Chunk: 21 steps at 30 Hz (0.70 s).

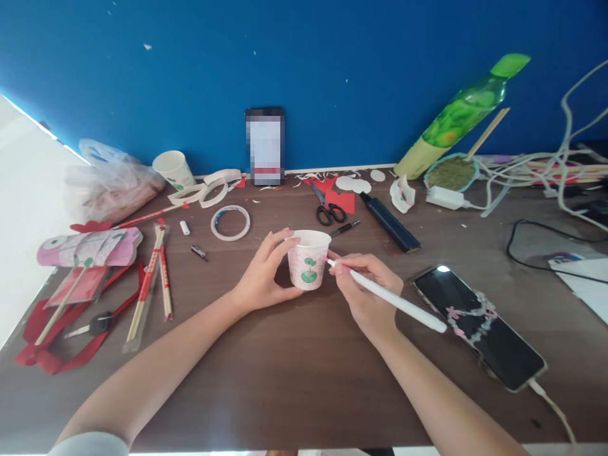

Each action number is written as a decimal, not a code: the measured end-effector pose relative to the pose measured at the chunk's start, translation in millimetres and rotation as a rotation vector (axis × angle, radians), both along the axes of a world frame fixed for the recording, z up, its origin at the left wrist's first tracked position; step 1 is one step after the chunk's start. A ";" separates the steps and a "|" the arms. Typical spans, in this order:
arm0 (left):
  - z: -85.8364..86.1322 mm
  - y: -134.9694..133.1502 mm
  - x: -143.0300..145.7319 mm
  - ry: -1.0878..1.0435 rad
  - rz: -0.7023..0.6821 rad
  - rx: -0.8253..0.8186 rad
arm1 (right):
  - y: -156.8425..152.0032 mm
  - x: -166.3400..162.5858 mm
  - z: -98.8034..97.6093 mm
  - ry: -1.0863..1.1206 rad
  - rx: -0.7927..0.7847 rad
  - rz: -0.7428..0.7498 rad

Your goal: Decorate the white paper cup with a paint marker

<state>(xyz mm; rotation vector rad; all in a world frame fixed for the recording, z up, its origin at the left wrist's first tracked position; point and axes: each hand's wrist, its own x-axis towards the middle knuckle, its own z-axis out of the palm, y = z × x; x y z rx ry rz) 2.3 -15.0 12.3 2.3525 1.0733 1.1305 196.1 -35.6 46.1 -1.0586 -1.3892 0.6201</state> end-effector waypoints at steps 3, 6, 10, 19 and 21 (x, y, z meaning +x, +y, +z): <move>0.2 0.1 0.1 0.000 -0.001 0.005 | 0.2 -0.5 -0.8 0.003 -0.021 0.003; 0.7 0.3 0.1 0.000 -0.004 0.007 | 0.5 -0.6 -3.0 0.000 -0.033 -0.002; 1.2 0.3 0.5 -0.006 -0.002 0.005 | 0.9 -0.2 -4.1 0.014 -0.022 0.007; -0.1 0.3 -0.3 0.005 0.002 -0.005 | 0.8 -0.1 -0.9 0.014 -0.043 -0.006; -0.2 0.5 -0.5 0.005 -0.002 -0.005 | 1.0 0.0 -1.0 0.021 -0.047 0.002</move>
